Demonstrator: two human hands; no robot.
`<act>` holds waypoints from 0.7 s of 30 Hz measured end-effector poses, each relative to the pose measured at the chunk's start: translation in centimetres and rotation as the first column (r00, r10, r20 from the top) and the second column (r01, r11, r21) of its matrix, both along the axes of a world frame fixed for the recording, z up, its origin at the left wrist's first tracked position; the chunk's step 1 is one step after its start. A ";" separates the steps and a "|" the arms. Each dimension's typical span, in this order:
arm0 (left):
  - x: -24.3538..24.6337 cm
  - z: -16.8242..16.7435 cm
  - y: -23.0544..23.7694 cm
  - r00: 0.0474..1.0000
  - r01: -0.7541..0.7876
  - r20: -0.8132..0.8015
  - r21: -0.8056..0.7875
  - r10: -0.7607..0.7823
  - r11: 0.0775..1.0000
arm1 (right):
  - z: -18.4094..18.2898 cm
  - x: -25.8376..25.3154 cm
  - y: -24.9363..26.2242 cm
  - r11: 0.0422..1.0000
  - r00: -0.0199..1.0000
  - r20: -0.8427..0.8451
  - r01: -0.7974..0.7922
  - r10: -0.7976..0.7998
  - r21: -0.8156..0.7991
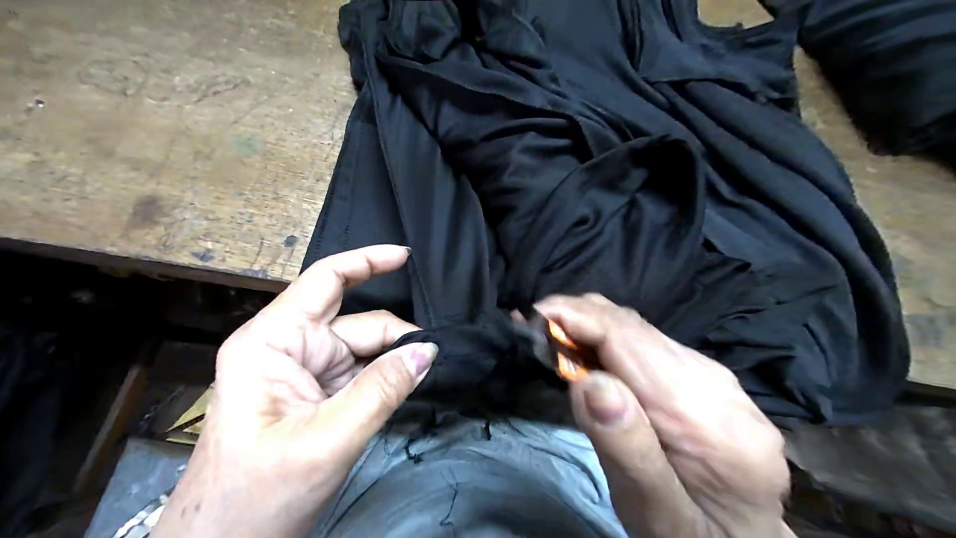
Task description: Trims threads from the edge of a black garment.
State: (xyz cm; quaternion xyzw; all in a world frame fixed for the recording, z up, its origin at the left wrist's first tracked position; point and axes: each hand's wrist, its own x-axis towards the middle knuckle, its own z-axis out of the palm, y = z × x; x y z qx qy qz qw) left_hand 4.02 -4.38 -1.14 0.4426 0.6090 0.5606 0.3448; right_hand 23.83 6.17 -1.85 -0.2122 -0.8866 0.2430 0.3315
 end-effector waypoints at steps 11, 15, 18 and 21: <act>0.2 -0.2 -0.5 0.994 0.000 0.109 0.030 -0.003 1.000 | -1.3 1.7 -1.9 0.979 0.989 0.122 0.059 -0.084 0.197; 0.5 -0.3 -0.7 0.996 -0.021 0.089 0.015 0.019 1.000 | -1.4 1.7 -1.9 0.966 0.986 0.127 0.073 -0.107 0.249; 0.5 -0.4 -0.7 0.994 -0.029 0.111 0.015 0.027 0.999 | -1.4 1.8 -2.1 0.962 0.984 0.136 0.075 -0.114 0.262; 0.6 -0.5 -0.7 0.991 -0.032 0.130 0.024 0.028 0.999 | -1.4 1.8 -2.1 0.964 0.982 0.144 0.080 -0.119 0.254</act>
